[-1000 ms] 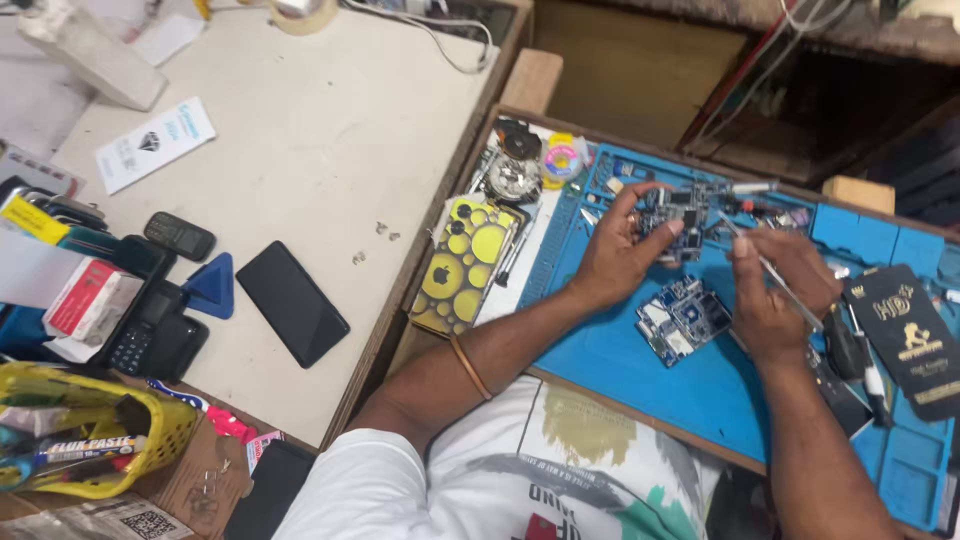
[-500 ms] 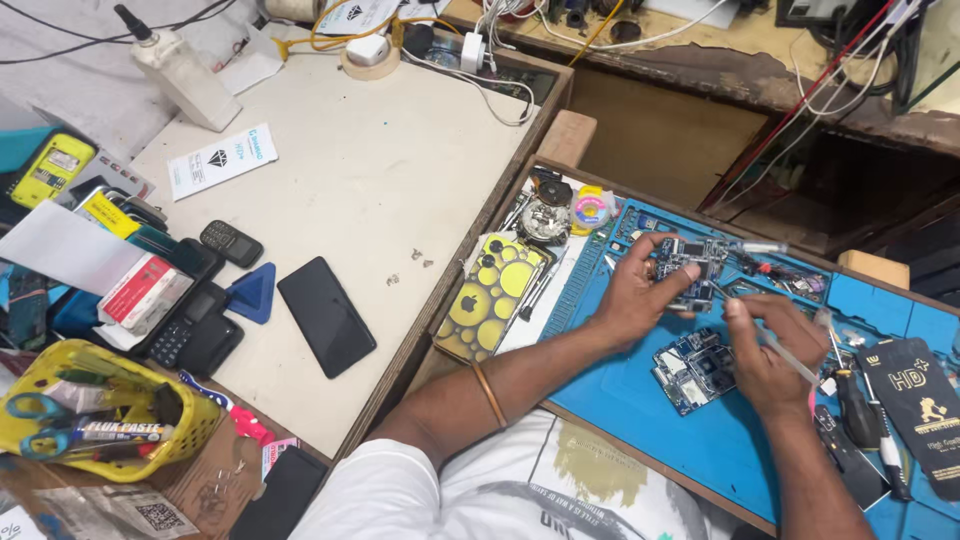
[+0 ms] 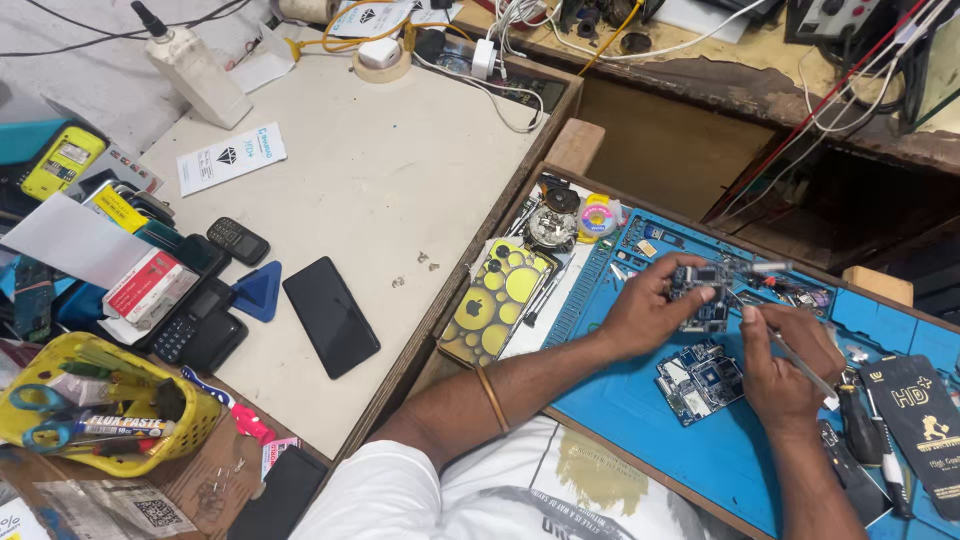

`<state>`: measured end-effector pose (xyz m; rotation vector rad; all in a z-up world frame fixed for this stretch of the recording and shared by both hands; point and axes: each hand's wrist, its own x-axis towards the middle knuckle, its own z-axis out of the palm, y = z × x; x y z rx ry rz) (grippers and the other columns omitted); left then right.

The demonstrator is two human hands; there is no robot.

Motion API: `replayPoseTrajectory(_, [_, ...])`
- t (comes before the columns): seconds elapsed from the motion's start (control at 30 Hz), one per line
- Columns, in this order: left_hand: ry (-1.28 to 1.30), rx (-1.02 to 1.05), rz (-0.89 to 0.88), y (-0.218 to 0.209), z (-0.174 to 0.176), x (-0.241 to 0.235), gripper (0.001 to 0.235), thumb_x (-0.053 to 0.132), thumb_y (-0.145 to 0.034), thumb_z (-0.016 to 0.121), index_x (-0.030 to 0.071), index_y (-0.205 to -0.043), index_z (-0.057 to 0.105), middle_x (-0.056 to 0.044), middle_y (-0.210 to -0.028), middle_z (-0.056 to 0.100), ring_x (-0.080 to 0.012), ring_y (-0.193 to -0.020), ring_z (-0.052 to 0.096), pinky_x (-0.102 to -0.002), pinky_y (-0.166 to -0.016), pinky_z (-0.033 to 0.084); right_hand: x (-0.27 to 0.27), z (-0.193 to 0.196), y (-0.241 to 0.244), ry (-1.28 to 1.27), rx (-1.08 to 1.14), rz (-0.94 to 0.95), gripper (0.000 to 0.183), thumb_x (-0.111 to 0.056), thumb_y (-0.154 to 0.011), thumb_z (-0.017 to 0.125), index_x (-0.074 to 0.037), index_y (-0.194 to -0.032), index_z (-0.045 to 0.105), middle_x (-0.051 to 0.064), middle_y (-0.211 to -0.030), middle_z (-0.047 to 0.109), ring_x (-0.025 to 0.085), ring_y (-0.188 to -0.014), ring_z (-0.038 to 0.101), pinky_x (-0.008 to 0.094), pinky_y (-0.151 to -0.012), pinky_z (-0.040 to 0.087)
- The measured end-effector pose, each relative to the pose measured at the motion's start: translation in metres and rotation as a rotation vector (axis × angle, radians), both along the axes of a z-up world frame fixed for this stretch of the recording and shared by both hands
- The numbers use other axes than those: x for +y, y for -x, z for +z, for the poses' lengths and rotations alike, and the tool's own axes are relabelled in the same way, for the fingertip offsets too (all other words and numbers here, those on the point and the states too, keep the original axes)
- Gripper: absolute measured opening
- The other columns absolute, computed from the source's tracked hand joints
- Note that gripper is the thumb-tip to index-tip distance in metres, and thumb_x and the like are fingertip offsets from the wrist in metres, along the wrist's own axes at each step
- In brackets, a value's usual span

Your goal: The person uses a small metal tool to scrape and clean the surface of a circuit board held in the left hand. The person repeatedly scrapes different areas of the board, occasionally rotating it to access different sides.

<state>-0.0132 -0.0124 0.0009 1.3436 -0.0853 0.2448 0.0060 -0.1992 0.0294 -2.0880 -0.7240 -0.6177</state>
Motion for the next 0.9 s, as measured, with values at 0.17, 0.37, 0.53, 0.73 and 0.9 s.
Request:
replayPoseTrajectory(0.17, [-0.339,-0.042,0.114,0.015,0.017,0.004,0.036,0.024,-0.101,0.069,0.01,-0.133,0.061,-0.006,-0.089,0.072,-0.0113,-0.071,0.066,-0.03,-0.061,0.052,0.003,0.002,0.003,0.03,-0.002,-0.012,0.019,-0.014,-0.109,0.075,0.001,-0.098,0.073,0.013,-0.097,0.074,0.022,-0.085,0.072,0.029,-0.075,0.054])
replayPoseTrajectory(0.37, [-0.382,-0.18,0.167,0.017,0.025,0.005,0.033,0.024,-0.104,0.068,0.01,-0.133,0.06,-0.012,-0.11,0.075,-0.0189,-0.098,0.076,-0.033,-0.079,0.06,-0.002,0.004,-0.001,0.007,0.104,0.011,0.025,-0.017,-0.112,0.072,-0.001,-0.094,0.074,0.008,-0.089,0.074,0.016,-0.081,0.07,0.03,-0.081,0.051])
replayPoseTrajectory(0.53, [-0.263,-0.109,0.073,0.018,0.025,0.005,0.033,0.024,-0.105,0.065,0.009,-0.134,0.061,-0.011,-0.112,0.075,-0.0184,-0.1,0.076,-0.031,-0.081,0.061,-0.003,0.003,-0.003,-0.093,0.167,0.077,0.026,-0.019,-0.114,0.069,-0.001,-0.096,0.073,0.006,-0.089,0.074,0.014,-0.083,0.069,0.028,-0.084,0.051])
replayPoseTrajectory(0.73, [-0.369,-0.225,0.164,0.018,0.025,0.005,0.031,0.022,-0.105,0.066,0.01,-0.133,0.061,-0.012,-0.116,0.074,-0.0194,-0.104,0.075,-0.031,-0.082,0.06,-0.001,0.006,-0.002,-0.046,0.134,0.02,0.026,-0.019,-0.113,0.07,-0.001,-0.094,0.073,0.007,-0.087,0.073,0.015,-0.081,0.069,0.029,-0.082,0.05])
replayPoseTrajectory(0.9, [-0.364,-0.114,0.129,0.017,0.023,0.004,0.031,0.022,-0.103,0.067,0.01,-0.132,0.061,-0.011,-0.115,0.074,-0.0176,-0.096,0.075,-0.03,-0.078,0.059,0.0,0.007,0.0,0.008,0.075,-0.001,0.027,-0.019,-0.115,0.071,-0.002,-0.093,0.072,0.006,-0.084,0.074,0.016,-0.08,0.069,0.03,-0.084,0.049])
